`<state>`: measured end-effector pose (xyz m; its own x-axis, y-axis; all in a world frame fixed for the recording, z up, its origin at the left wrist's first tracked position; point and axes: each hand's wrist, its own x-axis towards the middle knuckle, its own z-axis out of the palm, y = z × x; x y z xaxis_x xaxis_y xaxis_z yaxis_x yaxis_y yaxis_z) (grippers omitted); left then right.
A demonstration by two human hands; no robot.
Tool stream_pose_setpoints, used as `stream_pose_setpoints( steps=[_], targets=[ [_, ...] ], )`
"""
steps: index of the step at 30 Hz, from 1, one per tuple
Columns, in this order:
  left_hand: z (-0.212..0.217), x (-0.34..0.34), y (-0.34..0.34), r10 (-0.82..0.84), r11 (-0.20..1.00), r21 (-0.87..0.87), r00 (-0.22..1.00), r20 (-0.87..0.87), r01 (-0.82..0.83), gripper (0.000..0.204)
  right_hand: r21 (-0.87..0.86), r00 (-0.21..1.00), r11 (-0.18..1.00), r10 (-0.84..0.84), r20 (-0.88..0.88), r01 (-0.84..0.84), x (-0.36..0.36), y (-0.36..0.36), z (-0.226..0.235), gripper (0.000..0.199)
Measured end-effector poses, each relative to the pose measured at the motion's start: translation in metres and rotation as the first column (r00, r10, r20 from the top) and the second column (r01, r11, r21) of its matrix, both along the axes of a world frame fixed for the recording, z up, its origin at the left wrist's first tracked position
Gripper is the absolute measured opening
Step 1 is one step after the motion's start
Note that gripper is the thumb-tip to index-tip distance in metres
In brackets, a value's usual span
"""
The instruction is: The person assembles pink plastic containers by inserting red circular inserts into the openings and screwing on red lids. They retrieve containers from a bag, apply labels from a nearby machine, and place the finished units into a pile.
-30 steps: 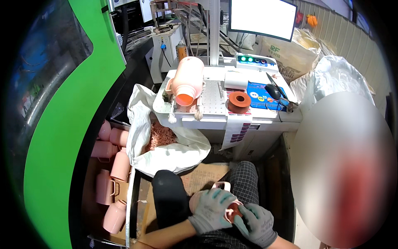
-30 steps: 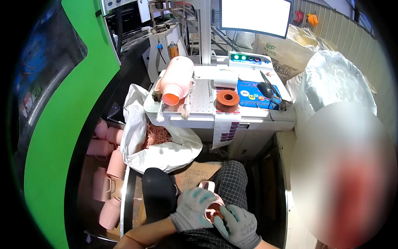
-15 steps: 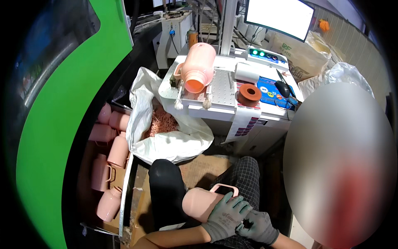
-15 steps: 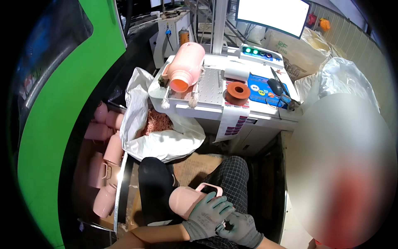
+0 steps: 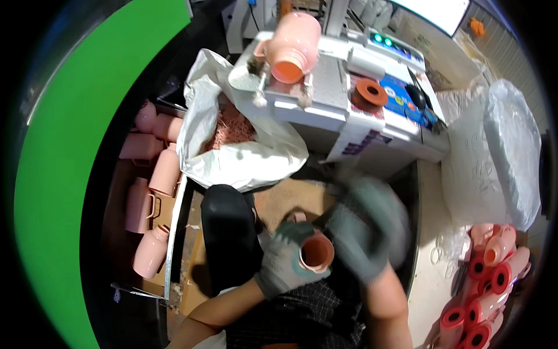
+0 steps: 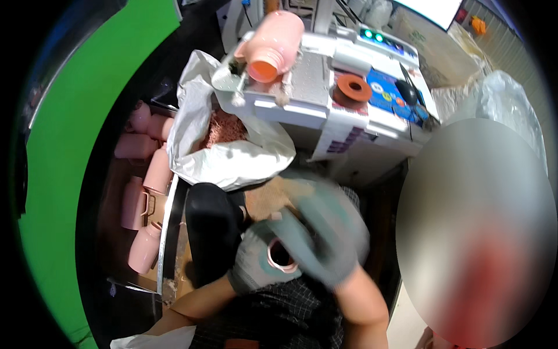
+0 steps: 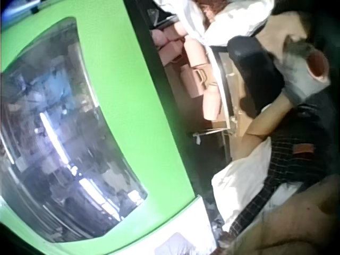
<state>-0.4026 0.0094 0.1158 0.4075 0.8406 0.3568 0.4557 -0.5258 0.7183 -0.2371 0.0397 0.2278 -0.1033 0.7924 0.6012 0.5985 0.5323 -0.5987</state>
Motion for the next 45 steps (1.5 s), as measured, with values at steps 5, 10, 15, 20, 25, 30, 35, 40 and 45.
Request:
stream_pose_setpoints(
  steps=[5,10,15,20,25,30,35,40,45],
  targets=[
    [0.006,-0.01,0.011,0.059,0.981,0.182,0.998,0.006,-0.06,0.067,-0.139,0.985,0.979,0.134,-0.105,-0.148,-0.009,0.042,-0.014,0.081],
    [0.045,0.014,-0.009,-0.04,0.948,0.314,0.999,-0.031,0.048,0.067,-0.753,0.882,0.648,-0.282,-0.378,-0.116,0.084,-0.083,-0.072,0.058],
    [0.039,0.034,-0.032,-0.26,0.774,0.506,0.92,-0.293,0.38,0.034,-0.749,0.639,0.606,-0.693,-0.334,0.266,0.141,-0.18,-0.094,0.031],
    [0.048,0.035,0.005,-0.089,0.943,-0.243,0.875,0.477,0.228,0.083,-0.358,0.292,0.259,-0.956,0.041,0.897,0.264,-0.213,-0.157,0.022],
    [0.007,0.035,0.026,-0.242,0.939,-0.252,0.97,-0.001,0.234,0.082,-0.189,0.142,0.048,-0.838,0.526,0.981,0.322,-0.199,-0.212,0.024],
    [0.02,0.046,0.027,-0.234,0.958,0.151,0.969,-0.079,0.244,0.101,-0.425,0.389,0.441,-0.897,-0.209,0.791,0.237,-0.158,-0.165,0.013],
    [0.026,0.037,0.031,-0.278,0.86,0.39,0.942,-0.186,0.33,0.077,-0.157,1.0,0.987,-0.02,0.02,0.023,0.093,-0.068,-0.069,0.018],
    [0.033,0.015,0.033,-0.312,0.891,0.288,0.934,-0.172,0.351,0.036,-0.024,0.982,0.999,0.049,0.183,-0.046,0.065,-0.062,-0.072,0.034],
    [0.034,0.001,0.045,-0.354,0.896,0.219,0.919,-0.174,0.387,0.031,-0.127,0.928,0.989,0.118,0.354,-0.077,0.052,-0.068,-0.052,0.048]
  ],
)
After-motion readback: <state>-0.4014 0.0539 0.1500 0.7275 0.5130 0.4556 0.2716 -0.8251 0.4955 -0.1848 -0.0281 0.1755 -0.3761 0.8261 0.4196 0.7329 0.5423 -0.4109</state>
